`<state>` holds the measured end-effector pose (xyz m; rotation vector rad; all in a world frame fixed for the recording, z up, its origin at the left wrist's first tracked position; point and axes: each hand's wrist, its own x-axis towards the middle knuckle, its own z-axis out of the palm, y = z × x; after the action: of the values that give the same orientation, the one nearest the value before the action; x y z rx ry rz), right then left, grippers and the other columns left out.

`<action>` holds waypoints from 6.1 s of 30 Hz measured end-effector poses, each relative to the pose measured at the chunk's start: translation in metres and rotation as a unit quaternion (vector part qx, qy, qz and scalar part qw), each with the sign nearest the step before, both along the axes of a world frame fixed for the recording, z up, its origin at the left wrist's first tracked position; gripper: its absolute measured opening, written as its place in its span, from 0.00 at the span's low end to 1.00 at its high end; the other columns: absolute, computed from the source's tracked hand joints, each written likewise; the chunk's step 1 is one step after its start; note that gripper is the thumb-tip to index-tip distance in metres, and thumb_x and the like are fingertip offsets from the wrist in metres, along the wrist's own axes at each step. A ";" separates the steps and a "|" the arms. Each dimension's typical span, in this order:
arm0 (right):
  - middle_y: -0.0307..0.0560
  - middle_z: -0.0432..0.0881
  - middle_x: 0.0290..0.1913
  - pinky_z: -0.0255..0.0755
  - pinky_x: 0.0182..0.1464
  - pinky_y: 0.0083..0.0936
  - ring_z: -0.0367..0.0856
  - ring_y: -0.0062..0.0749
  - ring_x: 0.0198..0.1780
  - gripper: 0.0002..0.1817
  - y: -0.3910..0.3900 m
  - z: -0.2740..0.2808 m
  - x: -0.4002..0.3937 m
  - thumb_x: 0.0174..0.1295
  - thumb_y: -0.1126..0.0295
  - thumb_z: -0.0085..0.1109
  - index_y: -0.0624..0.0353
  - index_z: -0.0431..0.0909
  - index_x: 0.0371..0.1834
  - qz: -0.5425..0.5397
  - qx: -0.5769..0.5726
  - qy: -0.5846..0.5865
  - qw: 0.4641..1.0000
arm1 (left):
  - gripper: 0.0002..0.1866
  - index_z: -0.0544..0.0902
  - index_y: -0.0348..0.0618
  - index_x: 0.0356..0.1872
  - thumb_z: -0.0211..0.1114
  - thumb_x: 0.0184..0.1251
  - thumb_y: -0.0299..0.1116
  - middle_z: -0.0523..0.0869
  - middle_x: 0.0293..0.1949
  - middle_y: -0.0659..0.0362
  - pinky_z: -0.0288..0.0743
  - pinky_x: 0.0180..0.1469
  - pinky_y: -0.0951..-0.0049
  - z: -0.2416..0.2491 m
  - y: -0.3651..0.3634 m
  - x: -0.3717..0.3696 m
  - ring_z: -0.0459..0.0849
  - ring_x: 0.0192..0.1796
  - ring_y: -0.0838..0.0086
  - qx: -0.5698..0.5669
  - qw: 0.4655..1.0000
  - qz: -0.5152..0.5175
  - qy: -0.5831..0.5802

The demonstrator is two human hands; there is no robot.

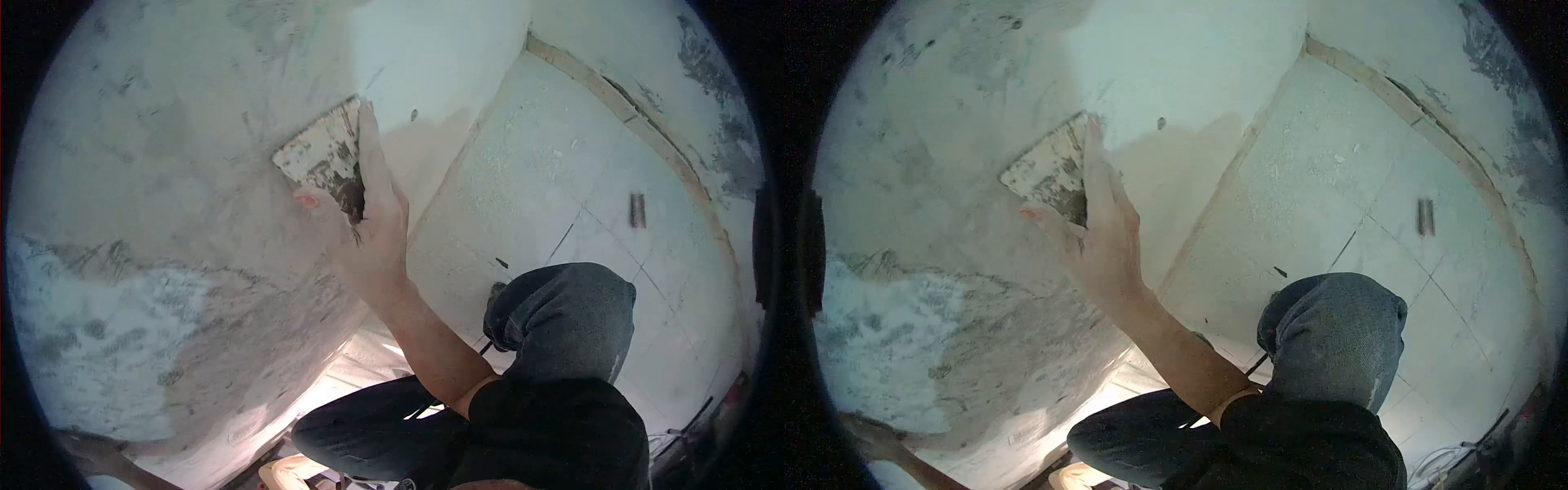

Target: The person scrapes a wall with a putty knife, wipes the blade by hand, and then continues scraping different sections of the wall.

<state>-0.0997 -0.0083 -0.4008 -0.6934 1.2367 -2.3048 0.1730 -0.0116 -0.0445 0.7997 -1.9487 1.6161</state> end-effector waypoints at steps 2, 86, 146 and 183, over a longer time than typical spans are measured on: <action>0.61 0.81 0.56 0.76 0.56 0.26 0.82 0.33 0.55 0.48 0.000 0.002 -0.006 0.64 0.61 0.70 0.73 0.51 0.78 -0.010 0.027 0.026 0.999 | 0.39 0.57 0.31 0.74 0.42 0.80 0.59 0.53 0.74 0.37 0.53 0.69 0.41 0.003 0.001 -0.001 0.57 0.72 0.42 -0.006 1.000 -0.010 -0.016; 0.59 0.88 0.41 0.81 0.40 0.24 0.90 0.33 0.40 0.51 0.011 0.025 -0.009 0.57 0.54 0.76 0.74 0.58 0.75 0.000 0.101 0.056 0.993 | 0.38 0.61 0.32 0.73 0.44 0.79 0.59 0.66 0.71 0.38 0.64 0.71 0.44 -0.002 0.010 0.003 0.68 0.72 0.47 -0.053 0.997 0.054 0.031; 0.65 0.76 0.60 0.77 0.58 0.33 0.82 0.40 0.58 0.49 0.003 -0.011 0.003 0.61 0.60 0.72 0.69 0.51 0.77 0.003 -0.019 0.042 0.999 | 0.40 0.65 0.30 0.72 0.46 0.78 0.60 0.67 0.70 0.36 0.61 0.71 0.43 0.007 0.008 0.005 0.64 0.74 0.46 -0.067 0.997 0.032 -0.020; 0.47 0.84 0.47 0.78 0.48 0.19 0.84 0.25 0.46 0.46 0.009 0.020 -0.002 0.63 0.69 0.71 0.68 0.51 0.79 0.036 -0.070 -0.123 0.989 | 0.44 0.63 0.25 0.70 0.42 0.76 0.64 0.67 0.69 0.35 0.61 0.71 0.40 0.005 0.007 0.006 0.66 0.72 0.44 -0.077 0.995 0.061 -0.027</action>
<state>-0.1019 0.0009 -0.3810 -0.4728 0.9303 -2.3497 0.1789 -0.0045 -0.0393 0.8346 -1.8147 1.8538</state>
